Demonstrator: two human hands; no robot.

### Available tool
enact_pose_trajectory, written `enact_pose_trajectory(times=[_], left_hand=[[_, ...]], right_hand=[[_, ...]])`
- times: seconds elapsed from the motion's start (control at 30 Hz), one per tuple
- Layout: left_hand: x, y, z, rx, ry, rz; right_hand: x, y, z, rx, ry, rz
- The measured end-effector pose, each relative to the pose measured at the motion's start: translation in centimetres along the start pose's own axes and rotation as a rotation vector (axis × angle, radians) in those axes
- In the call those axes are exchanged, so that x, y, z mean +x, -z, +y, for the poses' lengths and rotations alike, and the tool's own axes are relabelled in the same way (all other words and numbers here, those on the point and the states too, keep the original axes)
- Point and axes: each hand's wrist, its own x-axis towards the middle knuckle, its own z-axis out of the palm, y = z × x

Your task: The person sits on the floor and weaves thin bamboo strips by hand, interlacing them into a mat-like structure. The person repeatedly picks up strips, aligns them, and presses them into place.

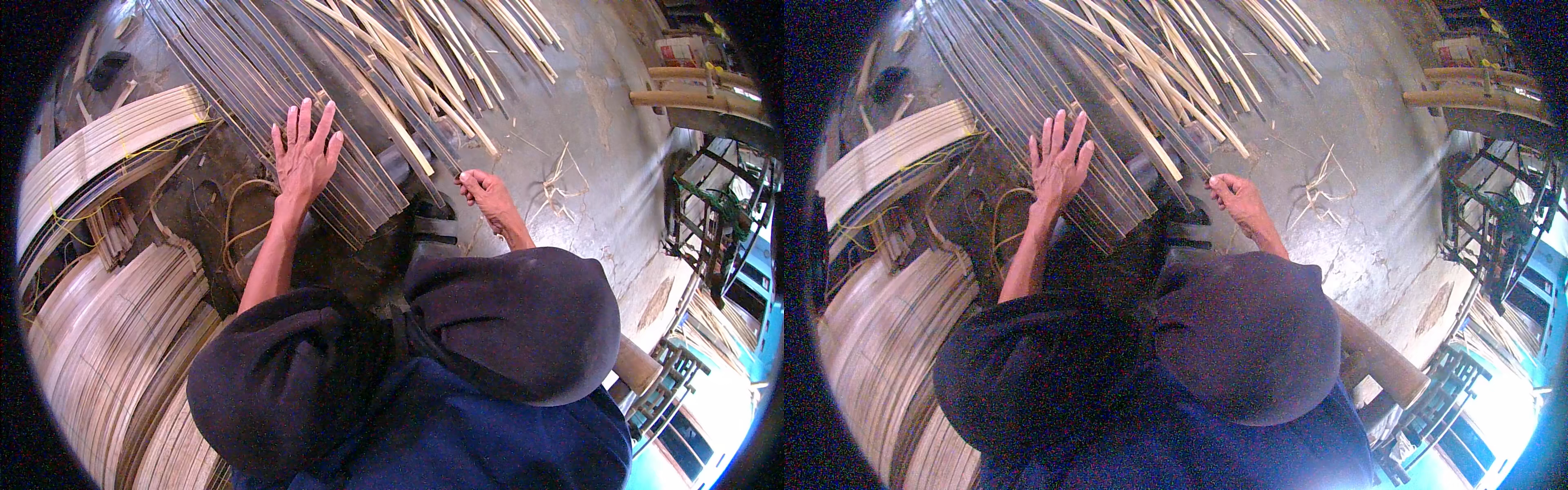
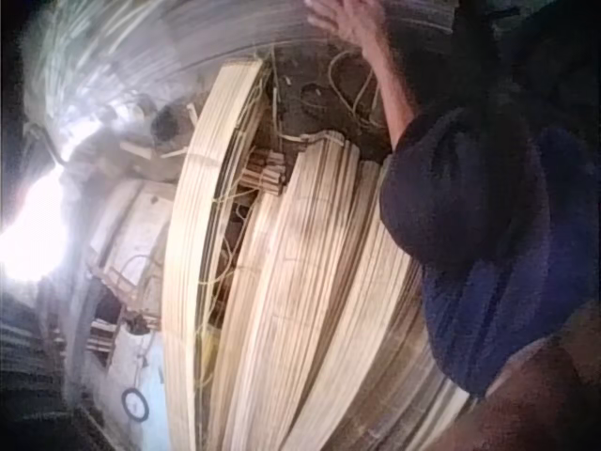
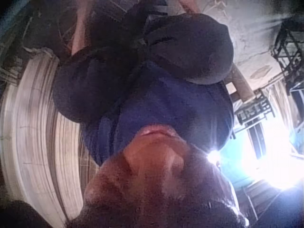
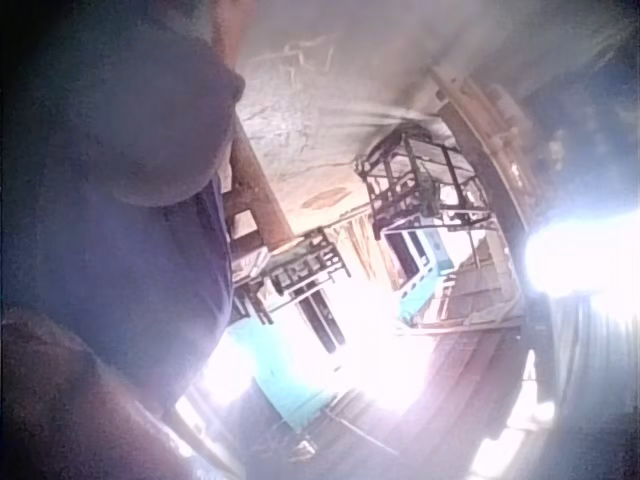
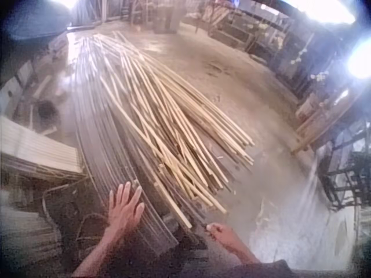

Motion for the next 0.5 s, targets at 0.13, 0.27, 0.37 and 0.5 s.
enact_pose_trajectory(times=[0.13,0.27,0.37,0.5], left_hand=[[-0.1,-0.2,-0.1,0.06,0.009,-0.047],[0.2,-0.1,0.2,0.024,0.001,-0.033],[0.1,-0.1,0.0,0.025,0.0,-0.023],[0.1,0.2,0.1,0.022,0.002,-0.005]], right_hand=[[-0.6,-0.6,-0.8,-0.053,-0.009,0.042],[-1.2,-1.4,-0.9,-0.325,0.142,0.227],[-3.2,-2.7,-3.2,-0.494,0.302,0.406],[-3.7,-3.6,-5.1,-0.612,0.476,0.529]])
